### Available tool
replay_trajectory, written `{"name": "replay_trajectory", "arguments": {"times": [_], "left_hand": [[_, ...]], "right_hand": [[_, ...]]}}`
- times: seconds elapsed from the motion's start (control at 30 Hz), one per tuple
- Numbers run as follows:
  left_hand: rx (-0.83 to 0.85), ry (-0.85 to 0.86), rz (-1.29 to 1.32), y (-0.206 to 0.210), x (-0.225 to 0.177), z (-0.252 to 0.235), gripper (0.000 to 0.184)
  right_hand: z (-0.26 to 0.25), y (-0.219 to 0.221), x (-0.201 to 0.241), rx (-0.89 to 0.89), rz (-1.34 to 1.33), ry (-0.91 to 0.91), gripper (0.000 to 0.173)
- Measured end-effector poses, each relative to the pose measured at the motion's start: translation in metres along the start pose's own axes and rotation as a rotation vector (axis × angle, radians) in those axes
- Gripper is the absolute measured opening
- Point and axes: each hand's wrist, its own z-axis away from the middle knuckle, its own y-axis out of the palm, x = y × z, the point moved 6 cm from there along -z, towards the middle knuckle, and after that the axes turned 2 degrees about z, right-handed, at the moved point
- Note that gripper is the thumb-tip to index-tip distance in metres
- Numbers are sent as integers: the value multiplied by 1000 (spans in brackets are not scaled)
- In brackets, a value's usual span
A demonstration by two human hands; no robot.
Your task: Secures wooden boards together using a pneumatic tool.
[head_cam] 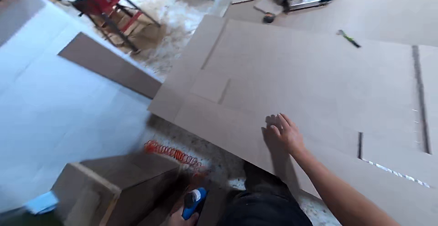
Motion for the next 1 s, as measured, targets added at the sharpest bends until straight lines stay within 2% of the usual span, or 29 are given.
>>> {"name": "replay_trajectory", "arguments": {"times": [0.1, 0.23, 0.37, 0.5, 0.63, 0.73, 1.0], "left_hand": [[-48, -71, 109, -34, 14, -3, 56], [-64, -162, 210, -70, 35, -19, 48], [-55, -143, 217, -115, 46, -71, 46], [-18, -36, 178, -172, 46, -125, 48], [-33, 110, 221, -226, 33, -170, 47], [-42, 188, 254, -250, 19, -196, 48], [-106, 218, 114, -266, -48, -231, 43]], "right_hand": [[-65, 37, 75, 54, -41, -90, 63], [-117, 79, 159, 96, -56, -164, 62], [-156, 109, 206, 67, -94, -19, 64], [-163, 133, 219, -6, -11, 137, 75], [-161, 151, 223, -72, 136, 144, 89], [-161, 156, 224, -74, 175, 132, 93], [-163, 161, 223, -41, 205, 85, 74]]}}
